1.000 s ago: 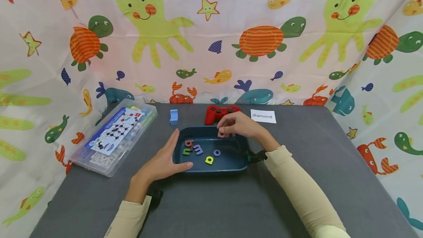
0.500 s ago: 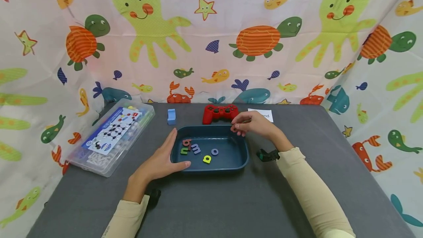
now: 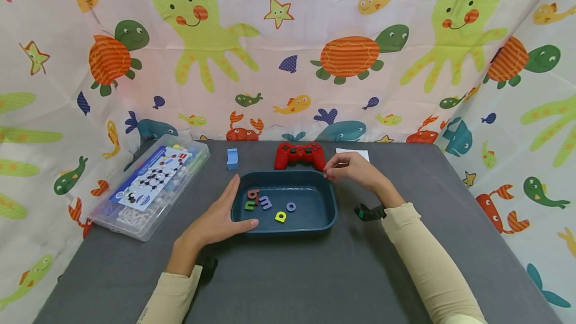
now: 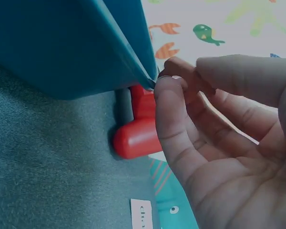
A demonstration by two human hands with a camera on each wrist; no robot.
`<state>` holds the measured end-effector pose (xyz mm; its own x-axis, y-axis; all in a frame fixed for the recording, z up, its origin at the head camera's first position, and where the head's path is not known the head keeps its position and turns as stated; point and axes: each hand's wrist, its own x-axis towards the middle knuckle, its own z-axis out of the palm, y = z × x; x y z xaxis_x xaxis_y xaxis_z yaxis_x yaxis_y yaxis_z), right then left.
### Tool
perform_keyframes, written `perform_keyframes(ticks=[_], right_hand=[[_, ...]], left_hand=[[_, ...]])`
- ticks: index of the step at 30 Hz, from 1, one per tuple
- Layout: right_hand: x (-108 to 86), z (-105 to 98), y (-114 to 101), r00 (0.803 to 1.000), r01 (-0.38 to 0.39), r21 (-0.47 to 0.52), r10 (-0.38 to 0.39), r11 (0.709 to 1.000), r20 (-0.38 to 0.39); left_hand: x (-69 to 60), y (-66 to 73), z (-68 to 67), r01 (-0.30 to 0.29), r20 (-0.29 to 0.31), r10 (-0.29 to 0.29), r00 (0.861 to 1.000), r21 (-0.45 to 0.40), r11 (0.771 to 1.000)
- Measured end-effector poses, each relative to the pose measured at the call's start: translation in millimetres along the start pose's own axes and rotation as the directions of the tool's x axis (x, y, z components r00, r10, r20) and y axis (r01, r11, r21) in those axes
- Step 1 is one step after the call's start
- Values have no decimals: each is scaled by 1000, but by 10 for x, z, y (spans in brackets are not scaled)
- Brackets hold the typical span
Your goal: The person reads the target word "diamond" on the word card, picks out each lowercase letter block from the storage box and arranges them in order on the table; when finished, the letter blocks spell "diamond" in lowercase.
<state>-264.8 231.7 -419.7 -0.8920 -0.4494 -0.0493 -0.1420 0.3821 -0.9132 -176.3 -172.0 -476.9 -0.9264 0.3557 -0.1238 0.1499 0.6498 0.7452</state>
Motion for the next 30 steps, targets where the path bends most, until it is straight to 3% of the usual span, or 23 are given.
perform_keyframes(ticks=[6, 14, 30], right_hand=[[-5, -44, 25, 1000, -5, 17, 5, 1000, 1], [-39, -96, 106, 994, -32, -22, 30, 999, -105], [-95, -218, 414, 968, -80, 121, 106, 989, -226]], left_hand=[[-2, 3, 0, -3, 5, 3, 1000, -3, 1000], [1, -10, -4, -10, 7, 10, 1000, -8, 1000], [-3, -5, 1, 6, 12, -6, 1000, -2, 1000]])
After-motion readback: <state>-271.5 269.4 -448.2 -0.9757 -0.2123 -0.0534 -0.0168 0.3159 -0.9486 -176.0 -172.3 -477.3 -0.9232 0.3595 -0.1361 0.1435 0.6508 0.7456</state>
